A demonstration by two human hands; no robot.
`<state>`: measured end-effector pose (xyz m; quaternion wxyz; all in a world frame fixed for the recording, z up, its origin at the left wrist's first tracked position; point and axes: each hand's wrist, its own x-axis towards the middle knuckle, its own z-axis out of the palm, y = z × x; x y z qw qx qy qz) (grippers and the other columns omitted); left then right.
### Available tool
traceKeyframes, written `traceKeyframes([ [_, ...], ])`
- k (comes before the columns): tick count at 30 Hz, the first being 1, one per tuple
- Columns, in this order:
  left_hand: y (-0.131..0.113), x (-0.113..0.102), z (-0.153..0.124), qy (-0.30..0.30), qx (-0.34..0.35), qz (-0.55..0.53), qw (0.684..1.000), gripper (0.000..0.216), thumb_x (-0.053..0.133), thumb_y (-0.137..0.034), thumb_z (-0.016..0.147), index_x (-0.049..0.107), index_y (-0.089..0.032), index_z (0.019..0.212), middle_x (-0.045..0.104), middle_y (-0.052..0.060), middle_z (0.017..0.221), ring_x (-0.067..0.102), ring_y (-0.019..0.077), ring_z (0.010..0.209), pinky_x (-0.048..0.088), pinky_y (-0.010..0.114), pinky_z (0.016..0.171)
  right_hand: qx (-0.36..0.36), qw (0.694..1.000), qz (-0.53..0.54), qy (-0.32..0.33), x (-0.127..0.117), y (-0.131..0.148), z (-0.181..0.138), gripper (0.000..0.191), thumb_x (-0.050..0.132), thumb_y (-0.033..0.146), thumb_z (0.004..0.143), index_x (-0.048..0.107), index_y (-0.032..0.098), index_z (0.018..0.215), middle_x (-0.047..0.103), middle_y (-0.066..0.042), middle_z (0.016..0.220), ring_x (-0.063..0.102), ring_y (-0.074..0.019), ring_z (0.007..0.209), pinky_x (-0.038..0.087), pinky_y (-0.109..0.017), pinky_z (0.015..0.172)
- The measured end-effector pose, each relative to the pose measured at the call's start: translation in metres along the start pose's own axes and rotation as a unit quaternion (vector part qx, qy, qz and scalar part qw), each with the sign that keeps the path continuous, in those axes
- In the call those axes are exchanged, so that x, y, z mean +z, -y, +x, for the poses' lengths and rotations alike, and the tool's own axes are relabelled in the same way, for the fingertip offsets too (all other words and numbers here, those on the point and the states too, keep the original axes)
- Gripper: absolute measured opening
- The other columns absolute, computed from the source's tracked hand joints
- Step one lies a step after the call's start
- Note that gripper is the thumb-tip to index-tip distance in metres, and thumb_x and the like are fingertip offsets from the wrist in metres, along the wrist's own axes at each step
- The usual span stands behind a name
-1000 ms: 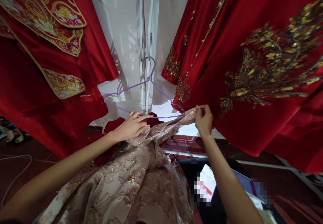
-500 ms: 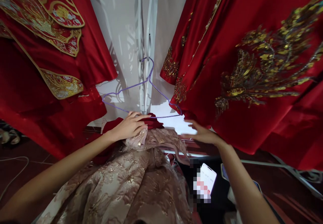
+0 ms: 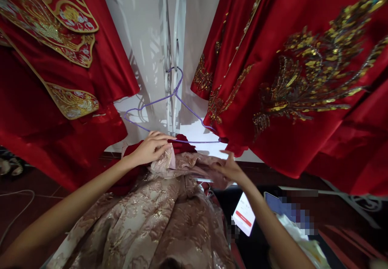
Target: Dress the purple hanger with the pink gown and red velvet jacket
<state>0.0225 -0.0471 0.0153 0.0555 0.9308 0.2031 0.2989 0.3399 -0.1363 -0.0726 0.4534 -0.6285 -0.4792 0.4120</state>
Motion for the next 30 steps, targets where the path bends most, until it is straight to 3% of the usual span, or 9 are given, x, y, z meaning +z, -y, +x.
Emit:
traceKeyframes([
  [1, 0.000, 0.001, -0.001, -0.010, -0.008, -0.003, 1.000, 0.031, 0.038, -0.033, 0.093, 0.066, -0.022, 0.085, 0.063, 0.001, 0.118, 0.053, 0.0183, 0.102, 0.034, 0.039, 0.092, 0.021, 0.999, 0.038, -0.028, -0.005, 0.011, -0.001, 0.063, 0.077, 0.032, 0.061, 0.046, 0.027, 0.115, 0.063, 0.001, 0.071, 0.060, -0.0179, 0.059, 0.052, -0.029, 0.050],
  [2, -0.001, 0.003, -0.002, -0.020, -0.015, -0.005, 1.000, 0.032, 0.038, -0.033, 0.093, 0.066, -0.021, 0.083, 0.064, 0.001, 0.117, 0.054, 0.0180, 0.101, 0.034, 0.039, 0.092, 0.027, 0.994, 0.100, -0.017, -0.011, 0.021, -0.002, 0.057, 0.075, 0.030, 0.064, 0.047, 0.026, 0.114, 0.063, 0.001, 0.070, 0.061, -0.0172, 0.060, 0.052, -0.029, 0.052],
  [6, -0.001, 0.009, -0.005, -0.070, -0.037, -0.033, 0.996, 0.033, 0.040, -0.033, 0.093, 0.066, -0.020, 0.076, 0.066, 0.001, 0.111, 0.055, 0.0160, 0.093, 0.034, 0.037, 0.091, 0.005, 0.948, 0.318, -0.019, -0.026, 0.047, -0.005, 0.023, 0.065, 0.027, 0.070, 0.058, 0.026, 0.092, 0.068, 0.000, 0.079, 0.065, -0.0153, 0.069, 0.056, -0.029, 0.064],
  [8, 0.001, 0.011, -0.006, -0.094, -0.054, -0.049, 0.993, 0.032, 0.040, -0.033, 0.093, 0.066, -0.021, 0.080, 0.068, 0.001, 0.106, 0.056, 0.0157, 0.091, 0.034, 0.037, 0.091, -0.005, 0.931, 0.365, -0.028, -0.028, 0.051, -0.006, 0.010, 0.060, 0.030, 0.074, 0.060, 0.026, 0.083, 0.069, -0.001, 0.085, 0.066, -0.0180, 0.079, 0.056, -0.034, 0.072],
  [12, 0.006, 0.008, -0.007, -0.107, -0.069, -0.052, 0.991, 0.031, 0.041, -0.034, 0.092, 0.067, -0.021, 0.082, 0.070, 0.001, 0.099, 0.057, 0.0160, 0.088, 0.034, 0.037, 0.090, -0.014, 0.929, 0.370, -0.001, -0.019, 0.062, -0.010, 0.013, 0.053, 0.039, 0.076, 0.060, 0.030, 0.083, 0.069, -0.004, 0.090, 0.065, -0.0241, 0.090, 0.053, -0.046, 0.082],
  [22, -0.003, 0.010, -0.002, -0.071, -0.050, -0.067, 0.994, 0.031, 0.040, -0.032, 0.093, 0.066, -0.022, 0.080, 0.069, -0.001, 0.105, 0.057, 0.0156, 0.090, 0.033, 0.038, 0.089, -0.203, 0.940, 0.257, 0.096, 0.016, 0.161, -0.016, 0.035, 0.056, 0.035, 0.074, 0.053, 0.036, 0.109, 0.067, -0.001, 0.102, 0.057, -0.0229, 0.110, 0.038, -0.050, 0.100],
  [26, -0.011, 0.020, 0.006, -0.067, -0.051, -0.085, 0.993, 0.033, 0.040, -0.033, 0.093, 0.065, -0.021, 0.075, 0.068, -0.001, 0.109, 0.057, 0.0160, 0.094, 0.034, 0.037, 0.088, -0.242, 0.967, 0.067, 0.049, 0.029, 0.178, 0.012, 0.044, 0.063, 0.039, 0.071, 0.048, 0.032, 0.112, 0.064, -0.001, 0.098, 0.061, -0.0234, 0.097, 0.046, -0.046, 0.090],
  [30, -0.014, 0.029, 0.009, -0.076, -0.047, -0.083, 0.993, 0.034, 0.040, -0.033, 0.093, 0.063, -0.020, 0.071, 0.066, -0.001, 0.112, 0.057, 0.0161, 0.094, 0.034, 0.038, 0.088, -0.238, 0.956, -0.163, -0.049, 0.018, 0.163, 0.036, 0.057, 0.073, 0.035, 0.064, 0.047, 0.024, 0.113, 0.059, -0.002, 0.084, 0.060, -0.0227, 0.079, 0.051, -0.038, 0.072],
])
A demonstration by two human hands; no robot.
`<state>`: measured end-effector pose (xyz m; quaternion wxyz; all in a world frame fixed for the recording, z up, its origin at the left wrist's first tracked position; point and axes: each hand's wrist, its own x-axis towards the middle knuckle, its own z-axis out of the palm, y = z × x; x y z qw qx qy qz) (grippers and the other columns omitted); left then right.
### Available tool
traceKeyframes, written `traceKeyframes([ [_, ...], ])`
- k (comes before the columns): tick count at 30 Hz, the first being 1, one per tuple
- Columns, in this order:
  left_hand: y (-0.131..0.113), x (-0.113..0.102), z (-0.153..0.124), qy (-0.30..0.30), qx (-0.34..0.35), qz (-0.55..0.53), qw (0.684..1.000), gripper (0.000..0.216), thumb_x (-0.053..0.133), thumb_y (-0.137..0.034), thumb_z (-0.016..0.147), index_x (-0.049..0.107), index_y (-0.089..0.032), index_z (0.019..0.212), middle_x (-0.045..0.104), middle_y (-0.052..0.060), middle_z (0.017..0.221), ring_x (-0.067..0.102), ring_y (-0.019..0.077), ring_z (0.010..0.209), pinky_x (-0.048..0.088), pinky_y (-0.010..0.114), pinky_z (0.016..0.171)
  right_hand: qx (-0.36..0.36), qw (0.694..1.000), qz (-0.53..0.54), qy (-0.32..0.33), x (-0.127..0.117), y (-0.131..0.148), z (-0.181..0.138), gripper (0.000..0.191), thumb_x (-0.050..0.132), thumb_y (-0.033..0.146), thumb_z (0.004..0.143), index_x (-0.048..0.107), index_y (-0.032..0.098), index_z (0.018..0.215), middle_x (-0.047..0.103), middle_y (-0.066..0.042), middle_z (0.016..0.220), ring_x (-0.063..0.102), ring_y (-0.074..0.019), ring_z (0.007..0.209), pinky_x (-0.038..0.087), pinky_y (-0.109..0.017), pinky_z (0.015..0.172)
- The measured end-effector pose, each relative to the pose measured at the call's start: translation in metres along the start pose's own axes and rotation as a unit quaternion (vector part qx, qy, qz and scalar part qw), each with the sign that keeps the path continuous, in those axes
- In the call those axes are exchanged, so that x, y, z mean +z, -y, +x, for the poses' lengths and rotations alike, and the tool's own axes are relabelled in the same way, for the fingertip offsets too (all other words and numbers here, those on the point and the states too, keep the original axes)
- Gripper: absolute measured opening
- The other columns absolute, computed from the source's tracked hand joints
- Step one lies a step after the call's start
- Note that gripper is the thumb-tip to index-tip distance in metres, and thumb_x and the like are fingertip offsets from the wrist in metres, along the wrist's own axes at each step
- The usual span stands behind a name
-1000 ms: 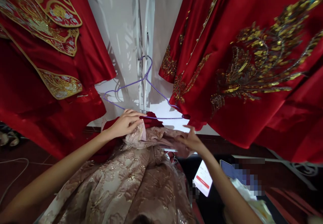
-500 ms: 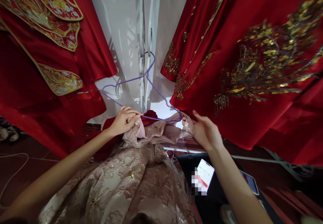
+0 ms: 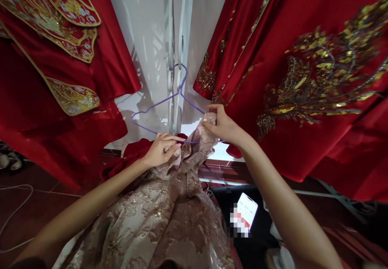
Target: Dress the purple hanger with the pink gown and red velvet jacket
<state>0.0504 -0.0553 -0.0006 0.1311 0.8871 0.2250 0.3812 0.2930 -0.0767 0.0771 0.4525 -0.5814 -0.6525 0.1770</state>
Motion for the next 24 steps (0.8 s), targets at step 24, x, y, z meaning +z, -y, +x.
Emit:
traceKeyframes([
  [24, -0.004, 0.000, 0.001, 0.023, 0.013, 0.003, 1.000, 0.032, 0.042, -0.032, 0.092, 0.063, -0.021, 0.071, 0.064, -0.001, 0.116, 0.055, 0.0171, 0.100, 0.035, 0.040, 0.091, -0.127, 0.960, -0.228, -0.104, -0.005, -0.015, -0.013, 0.027, 0.059, 0.037, 0.080, 0.066, 0.028, 0.104, 0.070, -0.005, 0.083, 0.061, -0.0290, 0.088, 0.040, -0.055, 0.090],
])
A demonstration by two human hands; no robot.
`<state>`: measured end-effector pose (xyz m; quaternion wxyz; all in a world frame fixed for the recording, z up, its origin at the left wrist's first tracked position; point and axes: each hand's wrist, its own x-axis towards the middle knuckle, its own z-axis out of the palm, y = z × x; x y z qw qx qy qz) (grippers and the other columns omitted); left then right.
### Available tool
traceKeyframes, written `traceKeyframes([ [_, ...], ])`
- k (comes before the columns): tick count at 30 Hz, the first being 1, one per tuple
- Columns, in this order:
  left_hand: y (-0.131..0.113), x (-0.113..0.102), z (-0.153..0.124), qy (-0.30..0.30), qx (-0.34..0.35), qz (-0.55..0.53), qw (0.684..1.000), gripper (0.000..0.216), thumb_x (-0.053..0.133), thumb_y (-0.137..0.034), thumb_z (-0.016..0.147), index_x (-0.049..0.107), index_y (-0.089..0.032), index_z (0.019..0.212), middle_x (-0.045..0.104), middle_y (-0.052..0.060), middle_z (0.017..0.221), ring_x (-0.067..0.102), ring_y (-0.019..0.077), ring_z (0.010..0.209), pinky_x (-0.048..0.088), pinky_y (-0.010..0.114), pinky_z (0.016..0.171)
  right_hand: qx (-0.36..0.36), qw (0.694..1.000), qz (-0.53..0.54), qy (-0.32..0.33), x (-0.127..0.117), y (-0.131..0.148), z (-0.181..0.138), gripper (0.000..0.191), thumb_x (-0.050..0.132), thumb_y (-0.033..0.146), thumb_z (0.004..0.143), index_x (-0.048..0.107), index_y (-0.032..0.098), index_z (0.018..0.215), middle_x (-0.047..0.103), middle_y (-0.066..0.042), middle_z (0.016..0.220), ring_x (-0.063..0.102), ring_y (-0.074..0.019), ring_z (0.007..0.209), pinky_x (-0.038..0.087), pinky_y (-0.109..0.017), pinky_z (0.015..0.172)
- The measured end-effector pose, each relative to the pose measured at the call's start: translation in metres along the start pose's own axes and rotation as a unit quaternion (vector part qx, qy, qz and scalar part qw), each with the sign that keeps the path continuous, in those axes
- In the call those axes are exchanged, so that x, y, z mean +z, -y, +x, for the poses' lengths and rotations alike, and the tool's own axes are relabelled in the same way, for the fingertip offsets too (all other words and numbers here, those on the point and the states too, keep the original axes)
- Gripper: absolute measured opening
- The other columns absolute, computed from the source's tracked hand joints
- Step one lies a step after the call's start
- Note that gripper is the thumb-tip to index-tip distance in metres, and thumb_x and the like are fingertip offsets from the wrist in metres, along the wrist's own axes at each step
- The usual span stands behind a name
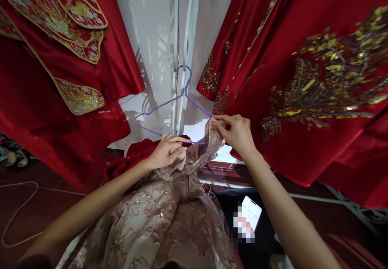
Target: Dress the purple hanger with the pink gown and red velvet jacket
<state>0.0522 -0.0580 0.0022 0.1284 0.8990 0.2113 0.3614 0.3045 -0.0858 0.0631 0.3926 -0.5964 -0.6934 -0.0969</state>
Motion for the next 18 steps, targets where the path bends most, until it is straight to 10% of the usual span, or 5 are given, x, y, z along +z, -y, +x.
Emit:
traceKeyframes([
  [5, 0.001, -0.002, 0.000, -0.004, -0.007, 0.012, 1.000, 0.030, 0.042, -0.033, 0.092, 0.064, -0.021, 0.075, 0.064, -0.001, 0.115, 0.054, 0.0171, 0.097, 0.035, 0.040, 0.090, -0.001, 0.996, -0.082, -0.027, 0.017, -0.010, 0.002, 0.023, 0.055, 0.041, 0.081, 0.068, 0.026, 0.091, 0.070, -0.006, 0.088, 0.061, -0.0284, 0.094, 0.024, -0.058, 0.101],
  [12, 0.000, -0.008, 0.000, -0.007, 0.014, 0.021, 1.000, 0.032, 0.042, -0.033, 0.091, 0.062, -0.020, 0.070, 0.061, 0.002, 0.116, 0.051, 0.0186, 0.105, 0.033, 0.039, 0.095, 0.030, 0.999, -0.007, 0.013, 0.033, 0.000, 0.001, 0.031, 0.038, 0.044, 0.089, 0.059, 0.021, 0.089, 0.066, -0.009, 0.081, 0.061, -0.0231, 0.074, 0.044, -0.033, 0.068],
  [18, 0.061, -0.053, 0.000, -0.166, -0.117, 0.066, 0.977, 0.037, 0.040, -0.042, 0.089, 0.054, -0.018, 0.064, 0.058, 0.005, 0.081, 0.052, 0.0169, 0.081, 0.039, 0.029, 0.076, 0.077, 0.990, 0.031, -0.113, 0.021, 0.001, 0.002, 0.032, 0.047, 0.050, 0.085, 0.059, 0.022, 0.094, 0.066, -0.004, 0.078, 0.061, -0.0204, 0.070, 0.043, -0.029, 0.065],
])
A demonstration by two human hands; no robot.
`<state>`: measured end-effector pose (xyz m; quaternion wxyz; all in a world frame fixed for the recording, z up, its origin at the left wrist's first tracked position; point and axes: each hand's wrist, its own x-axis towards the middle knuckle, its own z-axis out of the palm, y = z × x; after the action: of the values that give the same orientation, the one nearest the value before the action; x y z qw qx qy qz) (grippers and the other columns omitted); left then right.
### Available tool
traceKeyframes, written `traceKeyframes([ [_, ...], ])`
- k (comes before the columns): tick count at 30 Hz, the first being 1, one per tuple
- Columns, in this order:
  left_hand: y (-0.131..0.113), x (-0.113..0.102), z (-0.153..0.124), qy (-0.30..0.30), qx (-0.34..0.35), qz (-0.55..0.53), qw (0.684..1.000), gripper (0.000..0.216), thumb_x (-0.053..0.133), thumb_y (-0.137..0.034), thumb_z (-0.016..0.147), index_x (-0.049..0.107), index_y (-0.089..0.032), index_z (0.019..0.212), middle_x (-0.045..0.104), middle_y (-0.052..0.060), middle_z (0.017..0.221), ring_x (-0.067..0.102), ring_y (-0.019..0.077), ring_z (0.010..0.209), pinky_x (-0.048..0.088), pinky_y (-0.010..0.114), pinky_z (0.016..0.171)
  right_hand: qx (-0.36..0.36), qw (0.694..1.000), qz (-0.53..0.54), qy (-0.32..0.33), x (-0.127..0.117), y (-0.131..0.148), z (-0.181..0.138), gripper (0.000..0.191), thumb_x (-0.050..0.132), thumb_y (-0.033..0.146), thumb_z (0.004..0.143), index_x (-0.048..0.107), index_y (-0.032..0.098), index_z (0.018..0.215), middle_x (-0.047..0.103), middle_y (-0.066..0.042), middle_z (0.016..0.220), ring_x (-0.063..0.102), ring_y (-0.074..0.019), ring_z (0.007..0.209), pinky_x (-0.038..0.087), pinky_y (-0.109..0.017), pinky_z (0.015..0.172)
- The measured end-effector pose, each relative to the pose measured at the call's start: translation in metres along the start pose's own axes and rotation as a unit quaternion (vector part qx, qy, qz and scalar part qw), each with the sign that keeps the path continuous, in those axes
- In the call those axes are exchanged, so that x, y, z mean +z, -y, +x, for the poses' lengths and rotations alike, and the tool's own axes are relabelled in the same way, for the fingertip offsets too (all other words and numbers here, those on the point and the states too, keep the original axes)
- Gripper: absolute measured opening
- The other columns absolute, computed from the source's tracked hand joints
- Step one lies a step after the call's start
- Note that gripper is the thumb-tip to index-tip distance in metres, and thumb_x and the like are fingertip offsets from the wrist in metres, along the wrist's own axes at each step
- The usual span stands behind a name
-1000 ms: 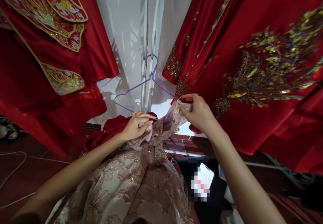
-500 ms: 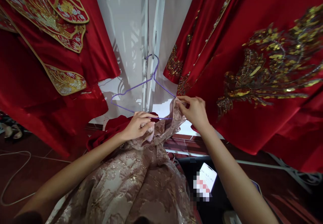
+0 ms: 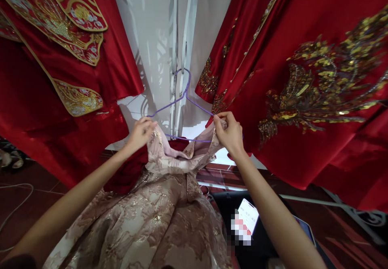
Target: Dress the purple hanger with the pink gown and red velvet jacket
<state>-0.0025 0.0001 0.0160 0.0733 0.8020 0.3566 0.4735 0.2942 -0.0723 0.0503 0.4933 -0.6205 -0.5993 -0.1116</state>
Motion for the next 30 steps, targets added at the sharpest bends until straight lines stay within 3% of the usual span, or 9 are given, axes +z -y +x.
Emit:
traceKeyframes([
  [3, 0.046, -0.018, 0.002, -0.016, -0.117, 0.027, 0.993, 0.042, 0.038, -0.046, 0.087, 0.046, -0.018, 0.057, 0.048, 0.001, 0.060, 0.045, 0.0135, 0.062, 0.033, 0.025, 0.060, 0.005, 1.000, 0.017, -0.002, -0.004, -0.004, 0.006, 0.032, 0.049, 0.052, 0.083, 0.060, 0.023, 0.089, 0.066, -0.003, 0.078, 0.060, -0.0193, 0.070, 0.043, -0.028, 0.064],
  [5, 0.069, -0.025, -0.004, 0.008, -0.183, 0.037, 0.982, 0.042, 0.040, -0.048, 0.084, 0.044, -0.018, 0.055, 0.041, -0.001, 0.052, 0.039, 0.0119, 0.056, 0.027, 0.024, 0.054, 0.004, 1.000, 0.025, -0.003, -0.003, -0.006, 0.009, 0.032, 0.049, 0.053, 0.083, 0.060, 0.023, 0.086, 0.066, -0.003, 0.077, 0.060, -0.0189, 0.069, 0.043, -0.029, 0.064],
  [9, 0.094, -0.028, -0.016, 0.034, -0.229, 0.013, 0.973, 0.044, 0.042, -0.051, 0.081, 0.041, -0.018, 0.053, 0.031, -0.003, 0.048, 0.031, 0.0098, 0.052, 0.022, 0.023, 0.050, -0.009, 1.000, 0.029, -0.009, -0.002, -0.008, 0.011, 0.034, 0.049, 0.055, 0.083, 0.060, 0.023, 0.082, 0.065, -0.003, 0.073, 0.058, -0.0187, 0.067, 0.043, -0.029, 0.063],
  [16, 0.094, -0.026, -0.011, 0.012, -0.151, -0.051, 0.987, 0.043, 0.038, -0.052, 0.084, 0.047, -0.017, 0.062, 0.038, -0.003, 0.056, 0.036, 0.0102, 0.056, 0.028, 0.022, 0.053, -0.020, 1.000, 0.015, -0.009, -0.007, -0.004, 0.010, 0.035, 0.048, 0.057, 0.083, 0.060, 0.023, 0.081, 0.065, -0.004, 0.073, 0.059, -0.0201, 0.069, 0.043, -0.030, 0.065],
  [25, 0.101, -0.034, -0.024, 0.019, -0.192, -0.019, 0.981, 0.044, 0.039, -0.054, 0.083, 0.050, -0.016, 0.063, 0.041, -0.002, 0.055, 0.037, 0.0107, 0.057, 0.029, 0.022, 0.053, -0.018, 1.000, 0.021, -0.005, -0.007, -0.006, 0.011, 0.036, 0.047, 0.057, 0.083, 0.060, 0.023, 0.083, 0.064, -0.005, 0.074, 0.060, -0.0223, 0.073, 0.042, -0.033, 0.069],
  [30, 0.083, -0.031, -0.003, 0.012, -0.145, -0.064, 0.987, 0.043, 0.038, -0.054, 0.084, 0.053, -0.016, 0.070, 0.048, 0.000, 0.064, 0.043, 0.0125, 0.065, 0.035, 0.022, 0.061, -0.022, 0.999, 0.045, -0.006, -0.003, -0.009, 0.011, 0.033, 0.050, 0.055, 0.082, 0.059, 0.023, 0.079, 0.063, -0.003, 0.071, 0.058, -0.0199, 0.069, 0.043, -0.031, 0.064],
])
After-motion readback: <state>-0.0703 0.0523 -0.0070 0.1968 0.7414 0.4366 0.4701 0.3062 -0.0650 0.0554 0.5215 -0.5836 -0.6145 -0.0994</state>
